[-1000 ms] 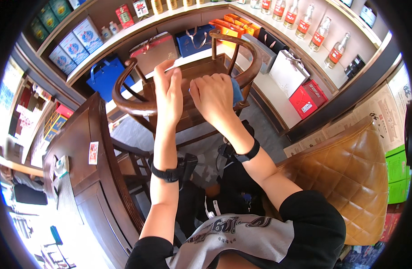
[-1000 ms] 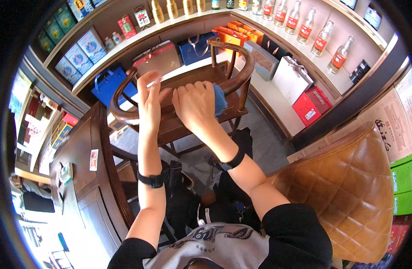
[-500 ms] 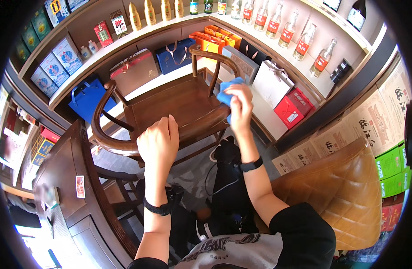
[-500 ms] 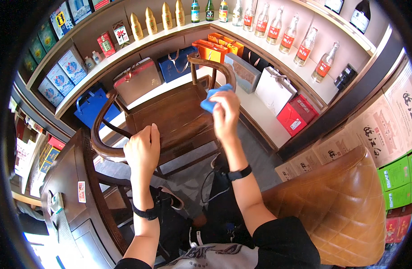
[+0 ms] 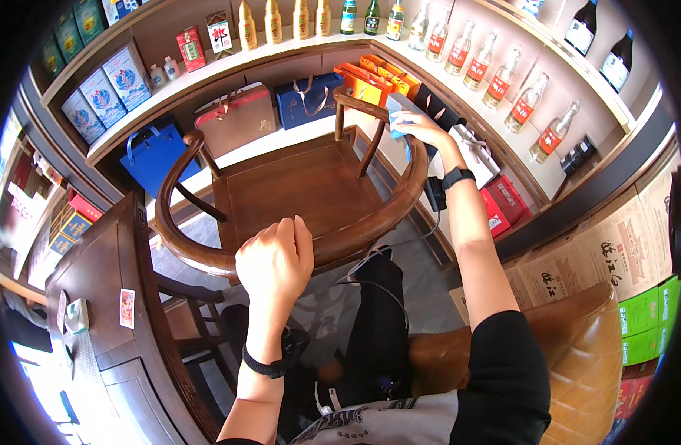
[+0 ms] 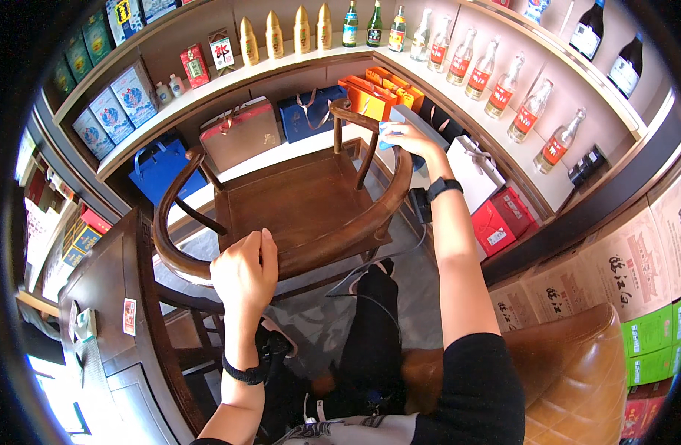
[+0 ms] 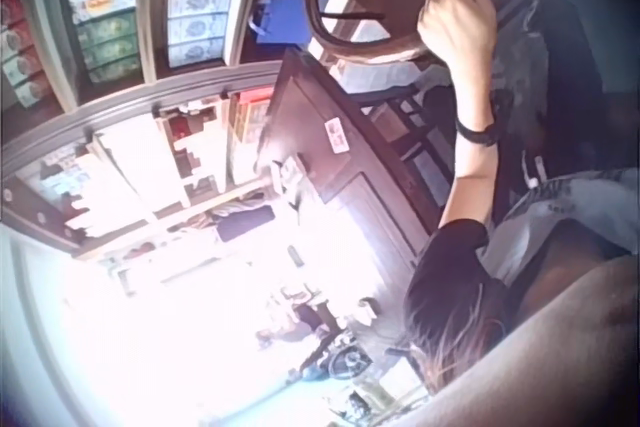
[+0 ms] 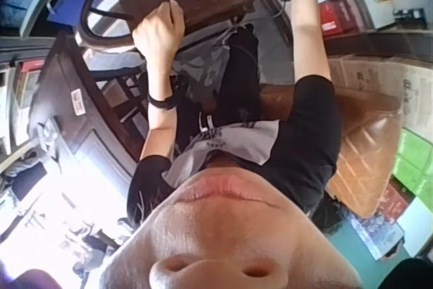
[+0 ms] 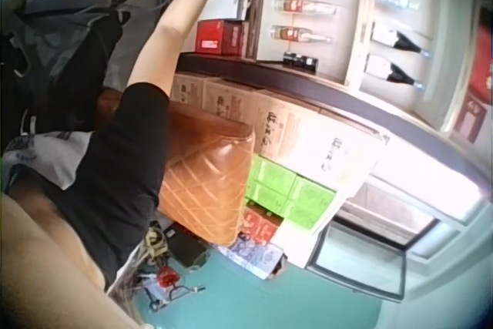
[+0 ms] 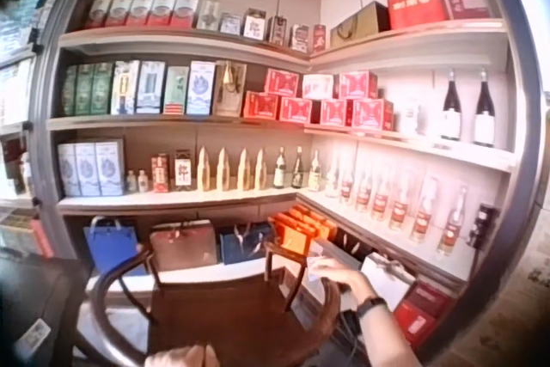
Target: Wiping a wooden chair with a blue cloth.
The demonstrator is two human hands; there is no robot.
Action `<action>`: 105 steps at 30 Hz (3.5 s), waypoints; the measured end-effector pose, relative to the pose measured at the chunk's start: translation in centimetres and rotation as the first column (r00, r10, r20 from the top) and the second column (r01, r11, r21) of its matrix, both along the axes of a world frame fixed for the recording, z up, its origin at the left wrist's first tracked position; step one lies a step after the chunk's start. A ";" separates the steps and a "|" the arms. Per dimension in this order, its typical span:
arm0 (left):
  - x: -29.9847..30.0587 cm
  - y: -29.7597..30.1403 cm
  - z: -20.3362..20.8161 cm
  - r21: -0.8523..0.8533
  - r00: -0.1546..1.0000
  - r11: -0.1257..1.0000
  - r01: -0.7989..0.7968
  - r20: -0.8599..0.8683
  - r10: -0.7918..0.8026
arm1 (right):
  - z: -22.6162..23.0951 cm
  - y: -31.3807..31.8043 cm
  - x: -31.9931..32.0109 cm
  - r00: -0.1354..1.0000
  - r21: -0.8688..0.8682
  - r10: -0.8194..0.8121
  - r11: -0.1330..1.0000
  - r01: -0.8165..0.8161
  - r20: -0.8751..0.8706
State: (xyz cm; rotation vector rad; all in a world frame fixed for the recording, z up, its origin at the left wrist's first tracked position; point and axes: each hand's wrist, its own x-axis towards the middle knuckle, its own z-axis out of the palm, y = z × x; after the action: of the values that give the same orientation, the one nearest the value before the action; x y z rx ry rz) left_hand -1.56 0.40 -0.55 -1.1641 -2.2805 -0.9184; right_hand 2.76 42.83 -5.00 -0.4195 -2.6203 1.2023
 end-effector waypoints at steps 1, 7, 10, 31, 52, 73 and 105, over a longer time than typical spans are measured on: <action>0.0 0.0 0.0 0.010 0.999 1.000 -0.020 -0.024 0.020 | -0.6 0.7 -1.1 1.000 -0.081 0.003 0.997 -0.004 -0.018; -0.2 0.2 -0.2 -0.003 0.997 0.999 -0.046 -0.064 0.046 | -1.2 1.2 -2.3 0.994 0.045 0.095 0.995 -0.093 -0.046; -0.4 1.0 -0.2 -0.021 0.999 0.999 -0.049 -0.009 0.049 | -1.4 2.3 -1.0 0.989 0.027 0.084 0.996 -0.082 -0.121; -1.4 0.5 -0.9 0.056 0.995 0.996 0.067 -0.077 -0.063 | 2.2 -35.6 1.8 0.691 0.445 -0.246 0.610 0.655 -0.680; -0.7 -0.5 -0.4 0.019 0.992 0.999 0.041 -0.122 -0.038 | -2.3 -7.0 3.4 0.800 -0.002 -0.041 0.999 0.049 -0.599; -0.9 0.9 -1.2 0.113 0.980 0.989 0.095 -0.185 -0.073 | 0.4 -23.3 5.2 0.551 0.161 -0.271 0.775 0.612 -0.789; -0.2 -0.5 -0.3 0.044 0.996 0.998 0.044 -0.075 -0.041 | -3.4 0.4 -0.1 0.865 -0.213 0.111 0.947 -0.242 -0.488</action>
State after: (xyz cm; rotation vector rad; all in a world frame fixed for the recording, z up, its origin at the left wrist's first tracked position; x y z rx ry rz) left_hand -1.77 -0.13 -0.82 -1.2110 -2.1730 -0.9220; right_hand 2.63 43.24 -8.43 0.0803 -2.1171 1.5041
